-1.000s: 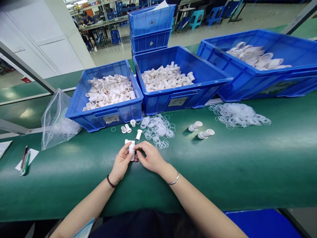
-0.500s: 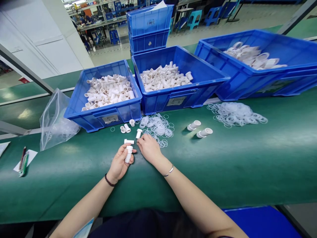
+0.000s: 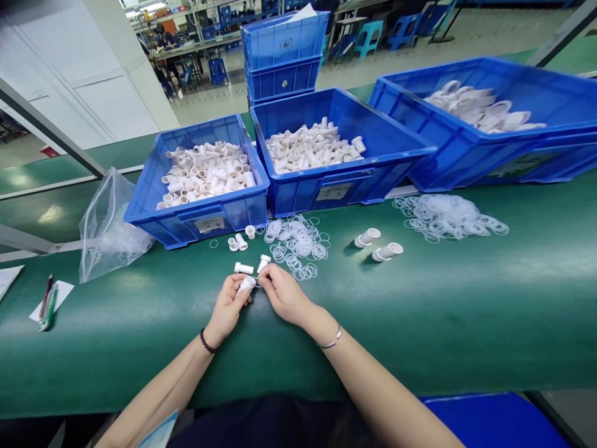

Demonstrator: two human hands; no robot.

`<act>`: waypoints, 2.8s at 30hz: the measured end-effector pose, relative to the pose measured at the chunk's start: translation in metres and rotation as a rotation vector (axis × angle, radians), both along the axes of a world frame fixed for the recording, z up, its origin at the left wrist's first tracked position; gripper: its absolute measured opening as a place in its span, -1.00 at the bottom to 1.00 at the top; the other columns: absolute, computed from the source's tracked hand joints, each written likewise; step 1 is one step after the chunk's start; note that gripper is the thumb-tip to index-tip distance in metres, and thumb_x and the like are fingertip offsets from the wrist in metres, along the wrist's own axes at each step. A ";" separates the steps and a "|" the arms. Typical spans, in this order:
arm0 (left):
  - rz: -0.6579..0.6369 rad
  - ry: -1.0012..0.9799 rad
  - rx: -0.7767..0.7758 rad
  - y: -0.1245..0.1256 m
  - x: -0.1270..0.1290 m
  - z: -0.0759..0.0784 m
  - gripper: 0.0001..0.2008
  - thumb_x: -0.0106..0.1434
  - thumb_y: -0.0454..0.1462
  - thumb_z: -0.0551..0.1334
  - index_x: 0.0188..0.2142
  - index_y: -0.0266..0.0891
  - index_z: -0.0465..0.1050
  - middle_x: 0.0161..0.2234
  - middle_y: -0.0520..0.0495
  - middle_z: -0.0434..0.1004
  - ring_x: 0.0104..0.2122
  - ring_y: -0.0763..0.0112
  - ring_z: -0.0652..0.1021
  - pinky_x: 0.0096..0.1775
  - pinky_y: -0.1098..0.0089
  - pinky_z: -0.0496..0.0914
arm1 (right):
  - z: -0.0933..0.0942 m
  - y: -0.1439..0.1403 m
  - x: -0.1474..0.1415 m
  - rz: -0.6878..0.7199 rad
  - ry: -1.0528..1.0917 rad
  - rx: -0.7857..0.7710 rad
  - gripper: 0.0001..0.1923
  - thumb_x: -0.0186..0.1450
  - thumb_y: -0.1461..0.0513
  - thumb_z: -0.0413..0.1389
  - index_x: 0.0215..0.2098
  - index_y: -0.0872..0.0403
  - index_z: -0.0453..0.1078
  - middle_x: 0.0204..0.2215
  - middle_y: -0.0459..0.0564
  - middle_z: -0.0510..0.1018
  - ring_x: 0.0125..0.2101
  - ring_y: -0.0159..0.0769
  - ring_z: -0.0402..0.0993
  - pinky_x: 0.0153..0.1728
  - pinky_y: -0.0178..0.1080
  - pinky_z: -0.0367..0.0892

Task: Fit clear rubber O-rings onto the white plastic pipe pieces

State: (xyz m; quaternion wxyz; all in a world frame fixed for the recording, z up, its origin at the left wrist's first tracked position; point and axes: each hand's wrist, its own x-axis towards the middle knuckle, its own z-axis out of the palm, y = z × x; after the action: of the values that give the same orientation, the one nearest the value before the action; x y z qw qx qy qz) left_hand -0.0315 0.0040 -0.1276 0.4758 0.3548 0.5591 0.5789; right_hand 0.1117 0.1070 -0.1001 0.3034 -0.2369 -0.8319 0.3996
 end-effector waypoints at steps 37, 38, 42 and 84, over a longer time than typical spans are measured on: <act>0.026 -0.415 -0.045 0.002 0.009 0.003 -0.68 0.26 -0.04 0.21 -0.24 -0.27 0.33 -0.56 0.07 0.36 -0.53 0.52 0.37 -0.42 0.48 0.25 | -0.009 -0.005 -0.008 0.187 0.000 -0.429 -0.82 0.41 0.10 -0.07 -0.24 0.04 0.20 -0.45 -0.10 0.45 -0.43 -0.33 0.43 -0.30 -0.21 0.34; 0.029 -0.442 -0.049 0.002 0.009 0.004 -0.68 0.25 -0.04 0.22 -0.25 -0.27 0.33 -0.57 0.07 0.36 -0.54 0.52 0.37 -0.43 0.48 0.25 | -0.009 -0.005 -0.008 0.187 0.000 -0.433 -0.82 0.40 0.10 -0.06 -0.24 0.04 0.21 -0.45 -0.10 0.46 -0.44 -0.33 0.44 -0.30 -0.21 0.34; 0.037 -0.533 -0.072 0.004 0.009 0.006 -0.68 0.23 -0.05 0.24 -0.28 -0.29 0.34 -0.48 0.03 0.41 -0.56 0.54 0.39 -0.48 0.48 0.26 | -0.013 -0.004 -0.008 0.109 -0.010 -0.362 -0.81 0.40 0.11 -0.08 -0.24 0.05 0.25 -0.38 -0.06 0.45 -0.37 -0.31 0.42 -0.28 -0.20 0.35; 0.045 0.541 0.043 0.010 -0.012 0.000 -0.54 0.16 -0.36 0.20 0.07 -0.03 0.40 0.13 -0.17 0.33 0.19 0.04 0.19 0.23 0.00 -0.11 | 0.011 0.006 0.064 -0.224 -0.318 0.449 -0.80 0.32 0.15 0.07 -0.13 0.05 0.33 -0.20 0.10 0.48 -0.16 -0.12 0.42 -0.16 -0.09 0.40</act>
State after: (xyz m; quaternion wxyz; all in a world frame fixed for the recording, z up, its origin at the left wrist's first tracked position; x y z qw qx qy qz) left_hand -0.0430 0.0140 -0.1276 0.2884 0.4940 0.6613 0.4852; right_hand 0.1753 0.1128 -0.0889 0.2564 -0.3140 -0.9052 0.1276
